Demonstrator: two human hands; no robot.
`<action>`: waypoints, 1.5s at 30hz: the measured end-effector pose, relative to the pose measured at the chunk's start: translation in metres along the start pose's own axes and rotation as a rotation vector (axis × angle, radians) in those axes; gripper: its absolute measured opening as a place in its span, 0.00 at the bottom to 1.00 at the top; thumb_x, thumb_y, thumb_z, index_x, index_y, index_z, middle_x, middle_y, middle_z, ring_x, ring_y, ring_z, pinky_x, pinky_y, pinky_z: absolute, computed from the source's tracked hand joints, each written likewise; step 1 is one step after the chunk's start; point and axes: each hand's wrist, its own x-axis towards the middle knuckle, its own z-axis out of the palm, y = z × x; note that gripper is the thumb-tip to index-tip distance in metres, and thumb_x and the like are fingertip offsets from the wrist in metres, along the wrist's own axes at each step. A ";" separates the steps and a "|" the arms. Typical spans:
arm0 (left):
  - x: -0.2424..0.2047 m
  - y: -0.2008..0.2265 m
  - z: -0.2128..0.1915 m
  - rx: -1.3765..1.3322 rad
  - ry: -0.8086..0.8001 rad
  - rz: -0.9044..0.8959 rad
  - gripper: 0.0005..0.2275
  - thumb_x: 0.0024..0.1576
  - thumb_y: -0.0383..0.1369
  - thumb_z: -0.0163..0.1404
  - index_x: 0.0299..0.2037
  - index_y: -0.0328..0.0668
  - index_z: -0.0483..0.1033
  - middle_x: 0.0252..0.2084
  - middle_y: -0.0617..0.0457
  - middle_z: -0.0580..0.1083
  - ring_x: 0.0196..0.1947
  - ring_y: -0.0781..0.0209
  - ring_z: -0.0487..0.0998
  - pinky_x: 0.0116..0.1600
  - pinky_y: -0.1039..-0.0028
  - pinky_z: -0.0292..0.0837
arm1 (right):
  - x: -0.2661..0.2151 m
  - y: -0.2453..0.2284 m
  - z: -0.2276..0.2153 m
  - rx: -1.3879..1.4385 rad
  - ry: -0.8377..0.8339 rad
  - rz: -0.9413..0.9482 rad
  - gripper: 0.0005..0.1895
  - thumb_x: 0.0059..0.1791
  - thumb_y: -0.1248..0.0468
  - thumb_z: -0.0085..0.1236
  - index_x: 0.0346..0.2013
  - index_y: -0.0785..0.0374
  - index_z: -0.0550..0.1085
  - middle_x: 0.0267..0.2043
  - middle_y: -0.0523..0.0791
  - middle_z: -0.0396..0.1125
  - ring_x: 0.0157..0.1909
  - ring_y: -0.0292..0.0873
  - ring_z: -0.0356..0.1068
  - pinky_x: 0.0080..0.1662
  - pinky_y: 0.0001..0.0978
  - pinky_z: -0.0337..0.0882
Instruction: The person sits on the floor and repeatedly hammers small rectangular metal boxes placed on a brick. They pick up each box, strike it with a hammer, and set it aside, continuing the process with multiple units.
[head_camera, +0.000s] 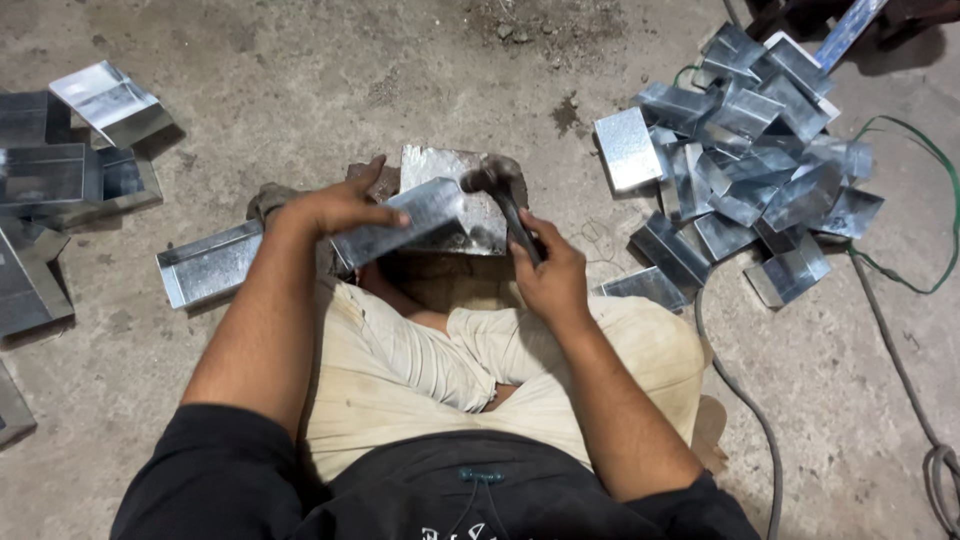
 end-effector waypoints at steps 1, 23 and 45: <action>-0.008 0.011 0.006 0.028 0.033 0.095 0.63 0.33 0.57 0.64 0.79 0.47 0.38 0.76 0.39 0.53 0.76 0.43 0.53 0.76 0.57 0.48 | -0.005 0.007 0.000 -0.022 -0.025 0.114 0.22 0.48 0.66 0.61 0.58 0.58 0.74 0.41 0.52 0.77 0.33 0.47 0.77 0.39 0.34 0.75; 0.007 0.054 0.059 0.786 0.348 0.254 0.58 0.35 0.65 0.63 0.75 0.47 0.51 0.69 0.39 0.61 0.68 0.36 0.59 0.69 0.38 0.43 | -0.018 0.007 -0.022 -0.209 -0.077 -0.144 0.23 0.48 0.70 0.64 0.59 0.59 0.77 0.48 0.53 0.76 0.47 0.47 0.77 0.47 0.36 0.76; 0.025 0.033 0.054 0.631 0.638 0.174 0.11 0.61 0.40 0.52 0.49 0.47 0.79 0.40 0.41 0.79 0.42 0.39 0.80 0.50 0.51 0.73 | -0.022 0.070 -0.026 -0.121 -0.003 0.441 0.28 0.46 0.68 0.66 0.61 0.54 0.75 0.29 0.45 0.71 0.28 0.38 0.68 0.34 0.31 0.70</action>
